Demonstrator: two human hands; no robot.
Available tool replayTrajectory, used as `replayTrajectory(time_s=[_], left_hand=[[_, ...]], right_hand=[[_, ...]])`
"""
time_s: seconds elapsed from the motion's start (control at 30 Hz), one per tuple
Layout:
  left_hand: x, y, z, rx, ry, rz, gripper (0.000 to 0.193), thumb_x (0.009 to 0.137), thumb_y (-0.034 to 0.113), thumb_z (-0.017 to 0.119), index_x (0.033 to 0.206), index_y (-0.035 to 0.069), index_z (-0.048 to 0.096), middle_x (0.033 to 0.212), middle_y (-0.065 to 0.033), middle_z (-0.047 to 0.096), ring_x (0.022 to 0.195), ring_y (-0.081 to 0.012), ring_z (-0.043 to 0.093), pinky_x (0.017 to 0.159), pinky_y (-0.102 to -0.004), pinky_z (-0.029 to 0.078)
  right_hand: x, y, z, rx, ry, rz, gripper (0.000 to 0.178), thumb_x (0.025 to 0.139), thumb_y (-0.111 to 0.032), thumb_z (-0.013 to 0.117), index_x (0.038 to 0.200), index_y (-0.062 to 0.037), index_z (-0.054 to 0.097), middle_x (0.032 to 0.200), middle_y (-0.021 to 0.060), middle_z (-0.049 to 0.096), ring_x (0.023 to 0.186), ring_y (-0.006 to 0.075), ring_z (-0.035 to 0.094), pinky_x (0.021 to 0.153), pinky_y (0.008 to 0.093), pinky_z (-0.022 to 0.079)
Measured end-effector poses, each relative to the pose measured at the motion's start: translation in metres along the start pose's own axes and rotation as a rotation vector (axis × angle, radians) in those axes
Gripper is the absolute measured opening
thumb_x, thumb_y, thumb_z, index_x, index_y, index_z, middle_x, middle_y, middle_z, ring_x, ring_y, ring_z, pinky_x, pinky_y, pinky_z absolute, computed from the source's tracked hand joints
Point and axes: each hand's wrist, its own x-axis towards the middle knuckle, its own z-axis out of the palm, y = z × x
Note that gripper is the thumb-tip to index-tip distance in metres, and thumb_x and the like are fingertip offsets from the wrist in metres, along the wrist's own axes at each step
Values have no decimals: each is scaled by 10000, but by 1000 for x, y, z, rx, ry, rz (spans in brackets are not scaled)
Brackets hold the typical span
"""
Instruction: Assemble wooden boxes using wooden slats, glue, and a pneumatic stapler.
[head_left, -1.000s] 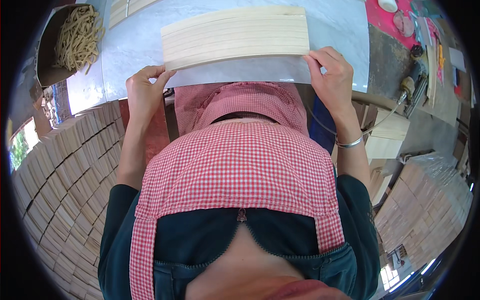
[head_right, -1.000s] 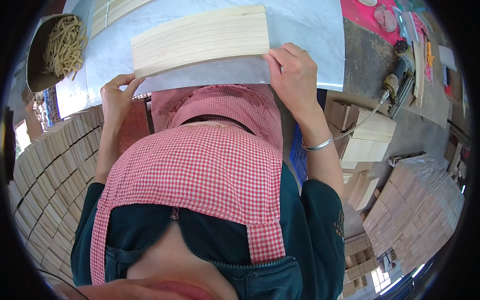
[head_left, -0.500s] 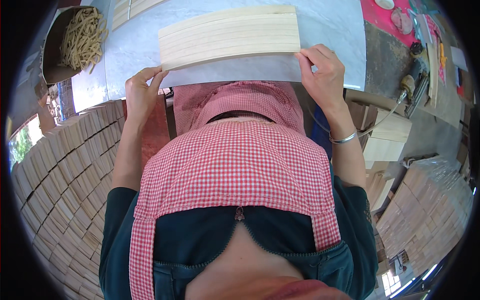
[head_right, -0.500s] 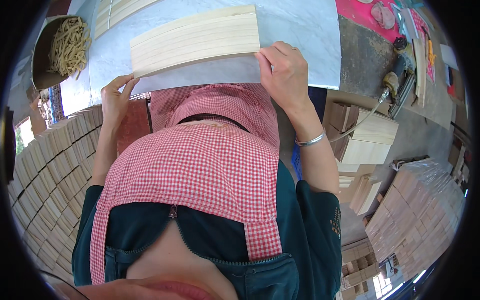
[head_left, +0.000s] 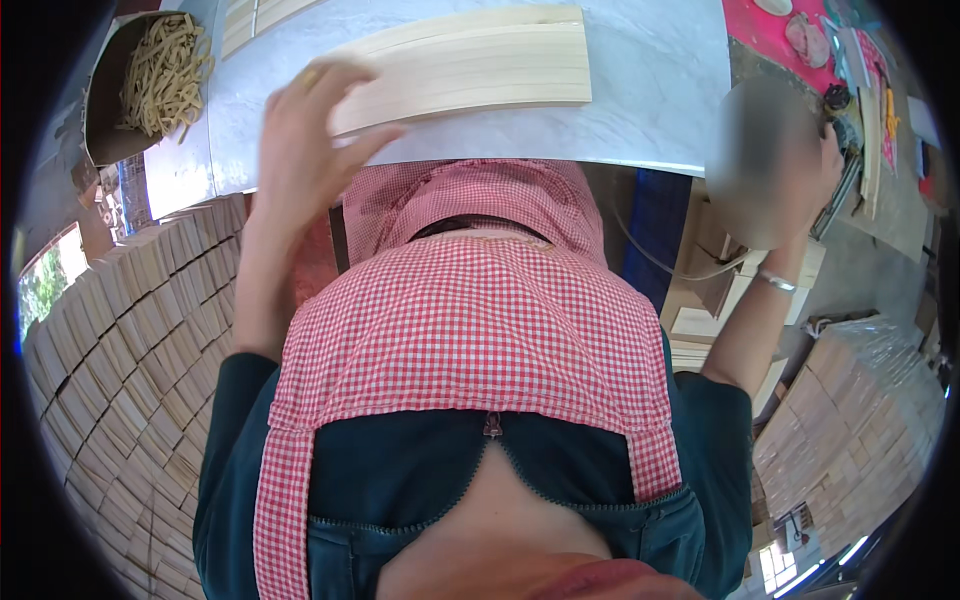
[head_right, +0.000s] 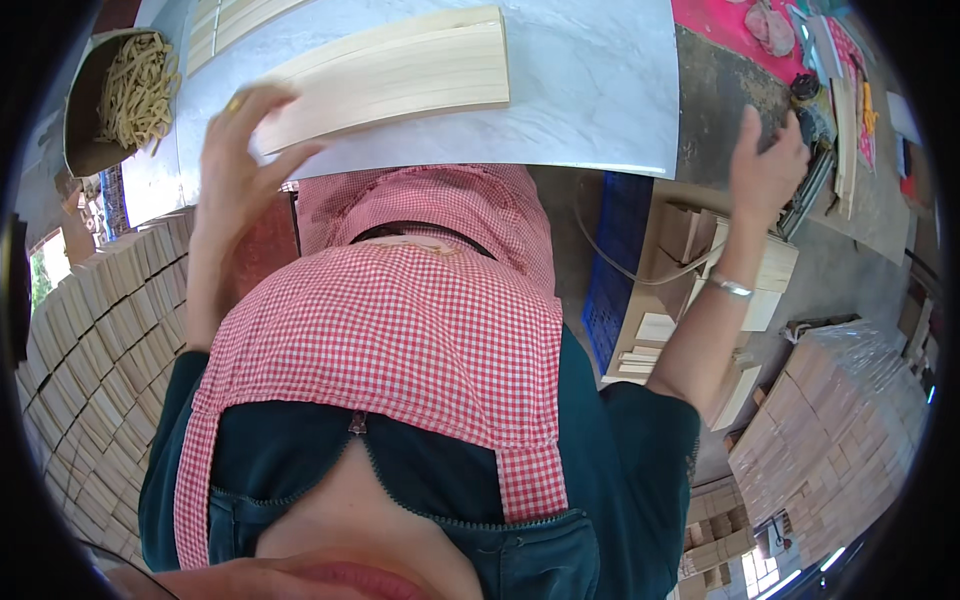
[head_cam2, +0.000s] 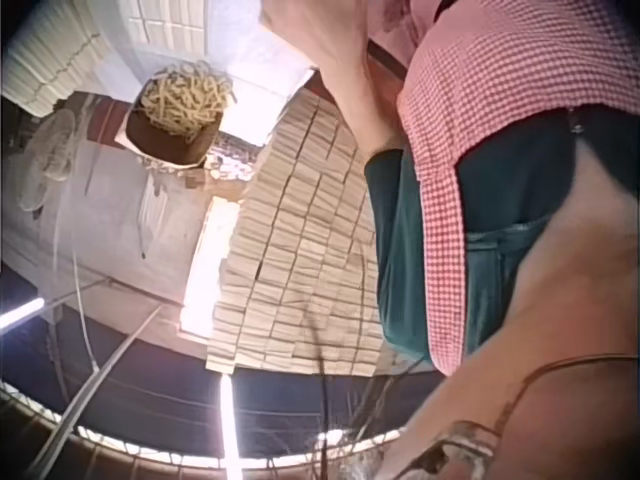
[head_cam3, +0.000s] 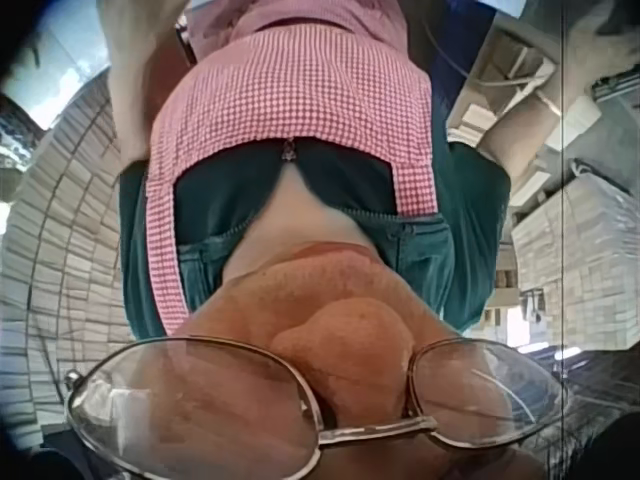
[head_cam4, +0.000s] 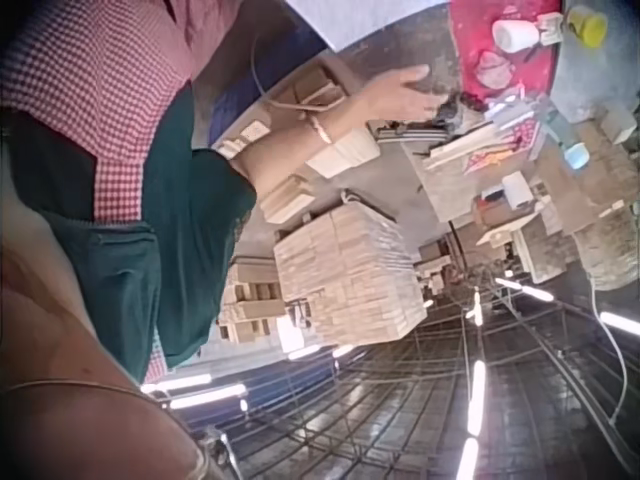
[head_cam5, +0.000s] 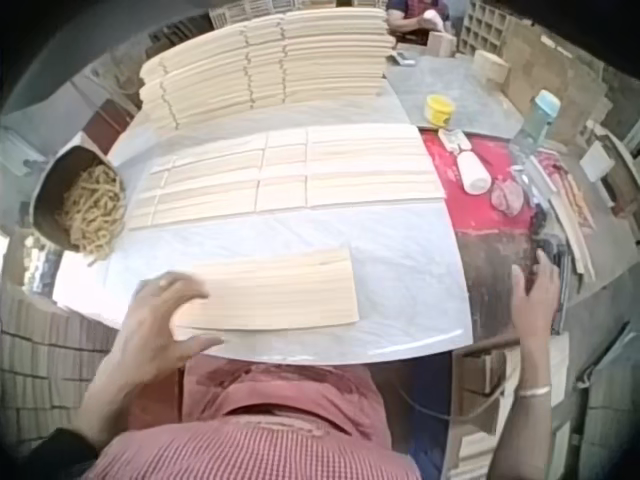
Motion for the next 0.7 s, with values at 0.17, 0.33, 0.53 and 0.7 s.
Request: replayTrajectory(time_s=[0.17,0.33,0.53,0.7], left_hand=[[68,50,49,-78,178,266,653,666,330,921,1206,152,600,1426,-89,532,1246,-278,552,1070,-463,437],[93,56,53,-264,-165,240,580,730,418,829,1079,59,536,1387,-199,488,1306,-392,448,1144,-492,318],[99,54,65,-400,-288,167,551,716,391,819,1046,52,536,1260,-196,539,1196,-367,511,1086,-459,364],[92,48,79,-406,-205,152,553,719,411,805,1039,44,542,1230,-194,548,1161,-361,526,1071,-453,375]], right_hand=[[51,56,31,-293,-203,-25,669,904,-526,664,1292,16,603,1118,234,674,1049,420,639,930,468,521],[77,83,37,-412,-293,81,700,847,-533,710,1226,47,611,1167,257,664,1064,424,644,916,473,533],[97,162,63,-385,-405,393,658,782,-512,760,1073,65,638,1050,257,690,965,403,677,846,460,555],[113,100,32,-292,-544,379,523,777,-425,787,958,43,640,808,192,692,740,332,687,701,404,564]])
